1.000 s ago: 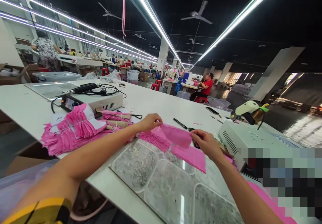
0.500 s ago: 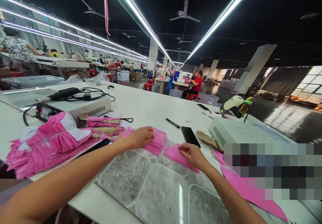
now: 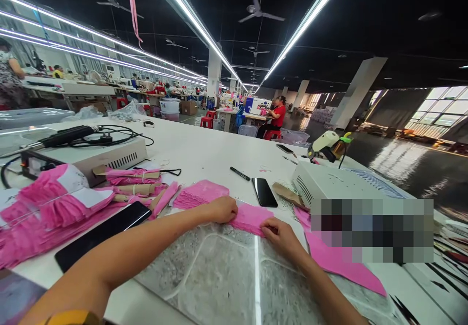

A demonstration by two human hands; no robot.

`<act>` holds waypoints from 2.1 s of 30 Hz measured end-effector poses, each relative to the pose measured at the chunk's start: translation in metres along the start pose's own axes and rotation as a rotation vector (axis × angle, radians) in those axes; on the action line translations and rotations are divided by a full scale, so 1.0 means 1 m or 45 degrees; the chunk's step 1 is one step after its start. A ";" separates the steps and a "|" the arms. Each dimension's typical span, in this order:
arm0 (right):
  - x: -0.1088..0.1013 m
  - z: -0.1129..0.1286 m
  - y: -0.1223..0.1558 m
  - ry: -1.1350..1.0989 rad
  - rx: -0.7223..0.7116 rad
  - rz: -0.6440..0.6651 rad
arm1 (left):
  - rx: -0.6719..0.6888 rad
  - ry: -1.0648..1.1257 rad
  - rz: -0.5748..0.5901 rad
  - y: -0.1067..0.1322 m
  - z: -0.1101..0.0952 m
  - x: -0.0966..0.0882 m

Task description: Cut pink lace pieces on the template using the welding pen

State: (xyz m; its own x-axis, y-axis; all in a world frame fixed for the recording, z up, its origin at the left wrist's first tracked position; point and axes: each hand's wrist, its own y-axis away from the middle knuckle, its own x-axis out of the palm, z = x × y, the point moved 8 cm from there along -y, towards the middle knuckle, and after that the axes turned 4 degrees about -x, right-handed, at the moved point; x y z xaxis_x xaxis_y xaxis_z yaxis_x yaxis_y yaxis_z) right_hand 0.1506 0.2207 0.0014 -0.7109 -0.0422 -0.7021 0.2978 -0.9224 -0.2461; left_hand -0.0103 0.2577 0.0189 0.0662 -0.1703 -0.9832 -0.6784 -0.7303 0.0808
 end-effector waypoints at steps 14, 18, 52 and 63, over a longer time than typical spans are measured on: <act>-0.007 0.007 0.007 0.094 -0.124 -0.153 | -0.156 -0.300 -0.293 -0.002 -0.042 0.005; -0.011 0.015 0.011 0.219 -0.215 -0.196 | -0.181 -0.335 -0.345 0.014 -0.023 0.000; 0.059 0.028 -0.040 0.289 -0.023 0.308 | 0.159 -0.221 -0.330 0.068 -0.030 0.024; 0.064 0.026 -0.039 0.162 -0.045 0.328 | 0.018 -0.213 -0.332 0.063 -0.023 0.020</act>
State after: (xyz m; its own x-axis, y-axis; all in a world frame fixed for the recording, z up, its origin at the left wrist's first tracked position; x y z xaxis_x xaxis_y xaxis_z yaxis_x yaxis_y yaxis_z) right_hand 0.0769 0.2443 -0.0161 -0.5242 -0.2227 -0.8219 0.4818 -0.8734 -0.0706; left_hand -0.0345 0.1933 0.0084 0.1184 0.1339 -0.9839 -0.6645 -0.7256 -0.1787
